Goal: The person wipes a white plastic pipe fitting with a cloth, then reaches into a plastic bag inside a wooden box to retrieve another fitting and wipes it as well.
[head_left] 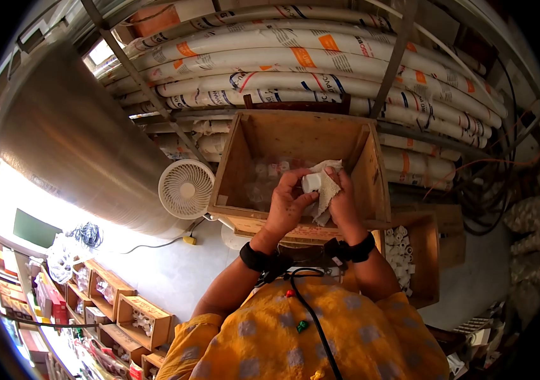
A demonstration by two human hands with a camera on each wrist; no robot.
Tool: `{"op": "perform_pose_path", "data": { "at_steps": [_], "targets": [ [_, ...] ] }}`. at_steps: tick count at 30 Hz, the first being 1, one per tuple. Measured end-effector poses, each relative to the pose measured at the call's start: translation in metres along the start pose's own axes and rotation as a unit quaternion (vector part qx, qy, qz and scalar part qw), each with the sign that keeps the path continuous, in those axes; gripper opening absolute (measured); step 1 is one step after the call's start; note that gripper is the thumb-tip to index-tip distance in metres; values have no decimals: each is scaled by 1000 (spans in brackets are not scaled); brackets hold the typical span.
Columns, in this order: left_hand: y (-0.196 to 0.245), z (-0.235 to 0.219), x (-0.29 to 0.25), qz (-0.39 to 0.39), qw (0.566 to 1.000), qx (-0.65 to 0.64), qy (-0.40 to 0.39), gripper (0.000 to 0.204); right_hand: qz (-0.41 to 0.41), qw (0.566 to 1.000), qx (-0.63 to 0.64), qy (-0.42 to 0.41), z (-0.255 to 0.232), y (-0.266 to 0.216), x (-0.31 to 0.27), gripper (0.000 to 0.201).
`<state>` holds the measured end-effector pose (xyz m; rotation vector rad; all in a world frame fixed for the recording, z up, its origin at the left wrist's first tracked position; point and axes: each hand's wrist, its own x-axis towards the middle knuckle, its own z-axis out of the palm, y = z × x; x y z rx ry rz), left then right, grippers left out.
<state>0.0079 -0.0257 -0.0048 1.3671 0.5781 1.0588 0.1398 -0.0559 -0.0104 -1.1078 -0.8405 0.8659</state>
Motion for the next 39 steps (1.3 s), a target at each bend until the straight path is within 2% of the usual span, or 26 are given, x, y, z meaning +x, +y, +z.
{"op": "perform_pose_path", "data": {
  "at_steps": [4, 8, 10, 14, 16, 20, 25, 28, 31, 35, 37, 39],
  "targets": [
    [-1, 0, 1, 19, 999, 27, -2, 40, 20, 997, 76, 4, 0, -9, -3, 32],
    [11, 2, 1, -34, 998, 45, -10, 42, 4, 998, 65, -2, -4, -6, -3, 37],
    [7, -1, 1, -47, 997, 58, -20, 41, -25, 1000, -8, -12, -1, -9, -4, 40],
    [-2, -1, -1, 5, 1000, 19, -16, 40, -57, 986, -142, -59, 4, -17, -3, 44],
    [-9, -2, 2, 47, 998, 29, 6, 40, -64, 984, -161, -47, 5, -15, -3, 43],
    [-10, -4, 1, 30, 999, 20, -3, 43, -47, 985, -160, -34, 3, -14, -3, 41],
    [-8, -4, 3, 14, 1000, 16, -20, 43, -70, 988, -136, 3, 1, -8, -2, 40],
    [11, 4, 1, -32, 998, -46, -21, 45, -77, 991, -106, 14, 4, -15, -6, 41],
    [8, 0, 4, -69, 997, 4, -17, 46, -95, 990, -104, 11, 5, -17, -9, 42],
    [-2, -1, 2, -22, 1000, 16, 9, 43, -153, 980, -118, -51, 4, -15, -6, 42],
    [-7, -3, 3, -3, 1000, -3, 18, 42, -159, 966, -195, -58, 3, -10, -5, 42],
    [-9, -4, 2, 4, 999, 30, 28, 42, -144, 958, -238, -62, 4, -11, -5, 42]
  ]
}}
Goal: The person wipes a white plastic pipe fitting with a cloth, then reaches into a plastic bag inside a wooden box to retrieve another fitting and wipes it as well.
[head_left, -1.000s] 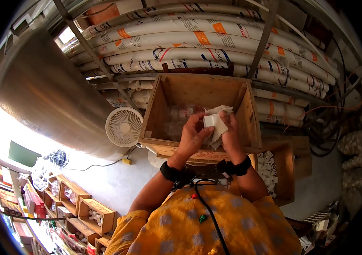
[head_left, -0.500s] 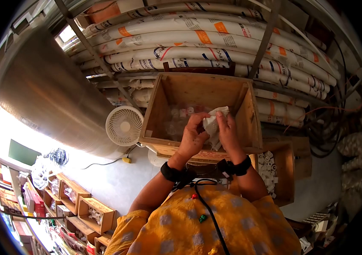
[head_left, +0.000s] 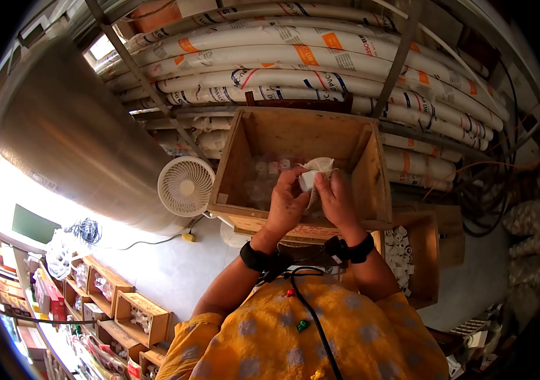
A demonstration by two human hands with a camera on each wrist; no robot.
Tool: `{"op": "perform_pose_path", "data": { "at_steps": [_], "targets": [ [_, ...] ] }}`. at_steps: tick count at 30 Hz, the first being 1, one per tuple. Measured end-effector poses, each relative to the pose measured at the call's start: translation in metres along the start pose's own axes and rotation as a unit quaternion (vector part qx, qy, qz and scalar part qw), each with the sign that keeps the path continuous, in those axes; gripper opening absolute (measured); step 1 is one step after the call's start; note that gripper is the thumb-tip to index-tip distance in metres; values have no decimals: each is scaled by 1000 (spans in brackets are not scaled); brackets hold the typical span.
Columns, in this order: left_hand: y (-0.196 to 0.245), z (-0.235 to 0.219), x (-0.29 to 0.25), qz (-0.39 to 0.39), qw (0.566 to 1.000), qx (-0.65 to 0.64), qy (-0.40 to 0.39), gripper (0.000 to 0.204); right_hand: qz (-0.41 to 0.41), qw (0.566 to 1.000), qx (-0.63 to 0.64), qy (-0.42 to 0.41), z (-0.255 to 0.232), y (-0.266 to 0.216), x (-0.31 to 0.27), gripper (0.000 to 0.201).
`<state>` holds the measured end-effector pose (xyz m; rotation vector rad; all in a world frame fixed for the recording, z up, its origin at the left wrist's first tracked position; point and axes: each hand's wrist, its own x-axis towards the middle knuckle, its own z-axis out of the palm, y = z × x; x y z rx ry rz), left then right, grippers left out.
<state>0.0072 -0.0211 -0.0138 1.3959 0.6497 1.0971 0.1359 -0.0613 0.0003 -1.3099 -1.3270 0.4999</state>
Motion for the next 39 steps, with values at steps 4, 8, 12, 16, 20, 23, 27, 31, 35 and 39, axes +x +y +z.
{"op": "perform_pose_path", "data": {
  "at_steps": [4, 8, 12, 16, 20, 23, 27, 31, 35, 39],
  "targets": [
    [-1, -1, -1, 15, 1000, -3, -14, 42, 29, 999, 7, 21, 3, 11, 1, 43],
    [-7, 1, 1, 45, 999, 7, -29, 44, 87, 994, 56, 40, -1, 16, 3, 44],
    [-8, 2, 0, 44, 998, 11, -32, 46, 96, 972, 194, 86, 3, 3, 3, 44],
    [-5, 1, 2, 66, 995, 74, -27, 47, 78, 990, 113, 23, -5, 5, 1, 43],
    [6, 1, -1, 82, 989, 125, -15, 46, 66, 997, -5, -26, -5, -1, 1, 41],
    [-3, 1, 0, 93, 991, 98, -14, 46, 13, 999, 9, 29, 0, 3, 1, 40],
    [-8, 1, 1, 106, 990, 88, -28, 46, 85, 990, 98, 57, 3, 24, 3, 40],
    [0, 4, 0, 77, 993, 82, -36, 42, 110, 971, 170, 124, 4, 7, 2, 42],
    [17, 6, 1, -24, 998, 14, -50, 35, 78, 976, 114, 166, -1, 1, 2, 44],
    [21, 3, 2, -64, 995, 4, -75, 35, 31, 993, 33, 110, -3, 6, -3, 41]
  ]
}}
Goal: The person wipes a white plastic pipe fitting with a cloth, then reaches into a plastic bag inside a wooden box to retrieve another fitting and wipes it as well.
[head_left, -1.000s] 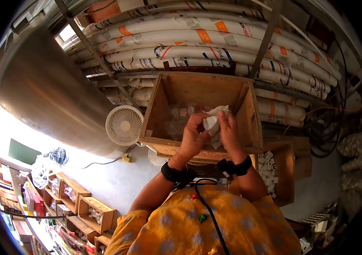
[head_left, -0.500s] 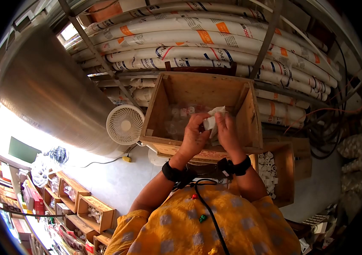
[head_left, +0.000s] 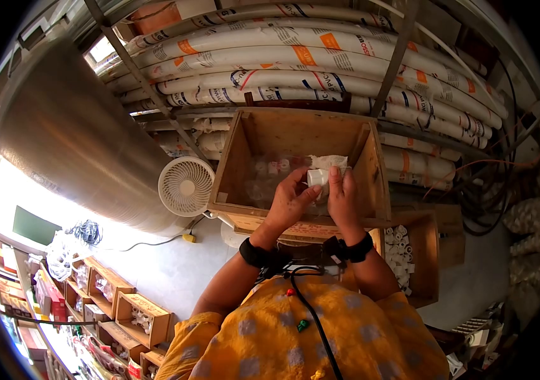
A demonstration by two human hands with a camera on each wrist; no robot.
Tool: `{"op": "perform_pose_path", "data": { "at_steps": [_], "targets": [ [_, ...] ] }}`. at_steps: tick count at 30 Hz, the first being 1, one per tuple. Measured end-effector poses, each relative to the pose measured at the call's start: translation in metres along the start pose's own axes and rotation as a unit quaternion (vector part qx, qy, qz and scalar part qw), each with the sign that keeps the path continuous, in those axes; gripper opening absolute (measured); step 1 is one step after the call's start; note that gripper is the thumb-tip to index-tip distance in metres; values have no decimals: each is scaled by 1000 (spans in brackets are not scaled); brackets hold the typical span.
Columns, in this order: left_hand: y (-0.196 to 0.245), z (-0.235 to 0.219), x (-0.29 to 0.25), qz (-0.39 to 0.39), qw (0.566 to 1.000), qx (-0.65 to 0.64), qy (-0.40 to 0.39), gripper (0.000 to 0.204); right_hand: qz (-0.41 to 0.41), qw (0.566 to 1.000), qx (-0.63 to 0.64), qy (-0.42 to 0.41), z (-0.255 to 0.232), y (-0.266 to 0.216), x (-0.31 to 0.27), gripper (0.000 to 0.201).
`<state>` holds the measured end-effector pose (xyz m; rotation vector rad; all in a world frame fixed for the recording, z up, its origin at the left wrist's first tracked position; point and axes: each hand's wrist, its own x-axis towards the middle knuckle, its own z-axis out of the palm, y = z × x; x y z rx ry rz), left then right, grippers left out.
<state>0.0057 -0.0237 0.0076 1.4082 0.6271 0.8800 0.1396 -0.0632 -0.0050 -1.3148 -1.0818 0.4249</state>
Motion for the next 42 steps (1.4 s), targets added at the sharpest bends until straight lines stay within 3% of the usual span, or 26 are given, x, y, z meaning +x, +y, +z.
{"op": "perform_pose_path", "data": {
  "at_steps": [2, 8, 14, 17, 20, 21, 28, 29, 32, 34, 38, 40, 42],
  "targets": [
    [0, -1, 0, -8, 1000, -7, -11, 35, -9, 999, 23, -20, 0, -6, -1, 40],
    [-4, -3, -2, 1, 999, -33, 7, 37, -27, 993, -72, -90, 1, -3, 1, 40],
    [-4, 0, -2, 17, 999, -29, 15, 37, 98, 984, 150, -26, 4, 2, 6, 41],
    [-3, -2, 0, 9, 998, -55, 19, 35, 92, 983, 152, -44, 1, 7, 5, 43],
    [-4, -7, -1, -1, 998, -64, 28, 34, 16, 991, 74, -111, 1, -15, 3, 47],
    [-3, -7, -2, -4, 997, -65, 30, 34, 44, 988, 60, -136, -2, -23, 3, 47],
    [-7, -3, -2, 48, 994, -71, 69, 29, 98, 976, 193, 3, -7, -10, 5, 39],
    [-8, -4, -2, 43, 993, -78, 78, 29, 126, 984, 126, -28, -26, -17, 3, 42],
    [-8, -4, -2, 32, 992, -83, 92, 28, 75, 991, 107, 8, -63, -22, 0, 45],
    [-7, -3, -2, 36, 993, -58, 91, 27, 69, 977, 192, 53, -90, -17, -1, 44],
    [-7, -1, -1, 28, 993, -63, 101, 26, 142, 927, 287, 196, -159, 0, -15, 41],
    [-7, -1, -1, 20, 993, -51, 106, 26, 158, 911, 299, 237, -202, 26, -26, 43],
    [-8, -3, -1, 20, 994, -41, 103, 26, 156, 913, 303, 225, -241, 64, -33, 48]
  ]
}}
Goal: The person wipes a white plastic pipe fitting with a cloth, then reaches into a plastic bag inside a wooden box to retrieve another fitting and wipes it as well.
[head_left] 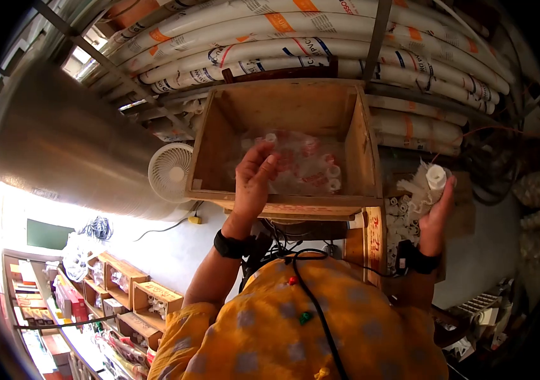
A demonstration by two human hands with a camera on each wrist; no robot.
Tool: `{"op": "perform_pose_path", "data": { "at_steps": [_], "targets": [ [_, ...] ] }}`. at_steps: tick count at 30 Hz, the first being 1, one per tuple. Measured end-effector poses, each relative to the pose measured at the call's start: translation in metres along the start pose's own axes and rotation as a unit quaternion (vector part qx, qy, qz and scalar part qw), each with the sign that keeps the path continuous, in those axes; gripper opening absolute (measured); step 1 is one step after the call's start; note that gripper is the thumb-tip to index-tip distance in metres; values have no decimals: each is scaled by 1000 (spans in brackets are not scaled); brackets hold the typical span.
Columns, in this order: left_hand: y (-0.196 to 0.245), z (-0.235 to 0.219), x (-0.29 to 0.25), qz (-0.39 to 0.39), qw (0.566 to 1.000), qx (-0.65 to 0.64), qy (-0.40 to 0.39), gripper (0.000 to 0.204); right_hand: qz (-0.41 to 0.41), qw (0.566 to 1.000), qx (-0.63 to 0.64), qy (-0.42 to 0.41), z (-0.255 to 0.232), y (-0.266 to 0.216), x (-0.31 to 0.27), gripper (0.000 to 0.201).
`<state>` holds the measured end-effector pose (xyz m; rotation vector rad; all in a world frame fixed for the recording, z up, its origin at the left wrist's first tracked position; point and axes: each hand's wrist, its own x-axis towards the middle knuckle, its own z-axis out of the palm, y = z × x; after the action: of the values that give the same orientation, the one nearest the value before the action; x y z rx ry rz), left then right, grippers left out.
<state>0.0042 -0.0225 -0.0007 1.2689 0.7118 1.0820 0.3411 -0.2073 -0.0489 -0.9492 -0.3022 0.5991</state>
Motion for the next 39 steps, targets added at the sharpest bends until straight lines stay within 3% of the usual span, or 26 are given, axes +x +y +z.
{"op": "perform_pose_path", "data": {
  "at_steps": [4, 5, 6, 8, 11, 14, 15, 18, 21, 22, 24, 27, 30, 32, 36, 39],
  "targets": [
    [-2, 1, 1, -18, 1000, -3, 4, 26, 92, 982, -137, 89, -68, 30, 12, 54],
    [-2, 1, 1, -20, 1000, 1, 4, 26, 159, 957, -194, 148, -82, 43, 13, 61],
    [-1, 1, 1, -22, 1000, 6, 4, 26, 156, 935, -286, 138, -95, 54, 8, 65],
    [1, 3, -1, -33, 999, 4, 6, 25, 147, 867, -462, 114, -122, 74, -7, 73],
    [4, 4, -1, -54, 999, -5, 3, 25, 163, 725, -654, 141, -186, 126, 0, 79],
    [2, 1, 2, -72, 997, 0, -7, 23, 206, 747, -619, 127, -181, 125, -12, 77],
    [4, 2, 2, -79, 997, 1, -3, 22, 238, 745, -617, 89, -190, 129, -9, 71],
    [5, 2, 3, -95, 995, -9, 2, 20, 337, 670, -660, 49, -206, 135, 0, 69],
    [10, 0, 3, -111, 994, 23, 7, 20, 271, 775, -571, 22, -249, 159, 12, 62],
    [14, 0, 3, -118, 992, 42, 9, 20, 226, 807, -546, 16, -237, 151, 12, 59],
    [25, 0, 4, -124, 990, 68, 2, 21, 134, 862, -489, 8, -152, 96, 9, 53],
    [34, -9, 7, -149, 981, 120, -8, 22, 136, 961, -241, 16, -112, 77, 23, 49],
    [43, -12, 13, -187, 958, 214, -42, 22, 170, 967, -154, -109, -18, 6, 14, 49],
    [54, -8, 20, -203, 921, 320, -87, 22, 167, 967, -126, -144, 16, -14, 3, 49],
    [61, -5, 36, -253, 896, 328, -160, 19, 158, 962, -35, -219, 54, -20, -17, 49],
    [56, 0, 56, -258, 839, 401, -261, 24, 127, 971, -6, -204, 65, -8, -23, 51]
  ]
}}
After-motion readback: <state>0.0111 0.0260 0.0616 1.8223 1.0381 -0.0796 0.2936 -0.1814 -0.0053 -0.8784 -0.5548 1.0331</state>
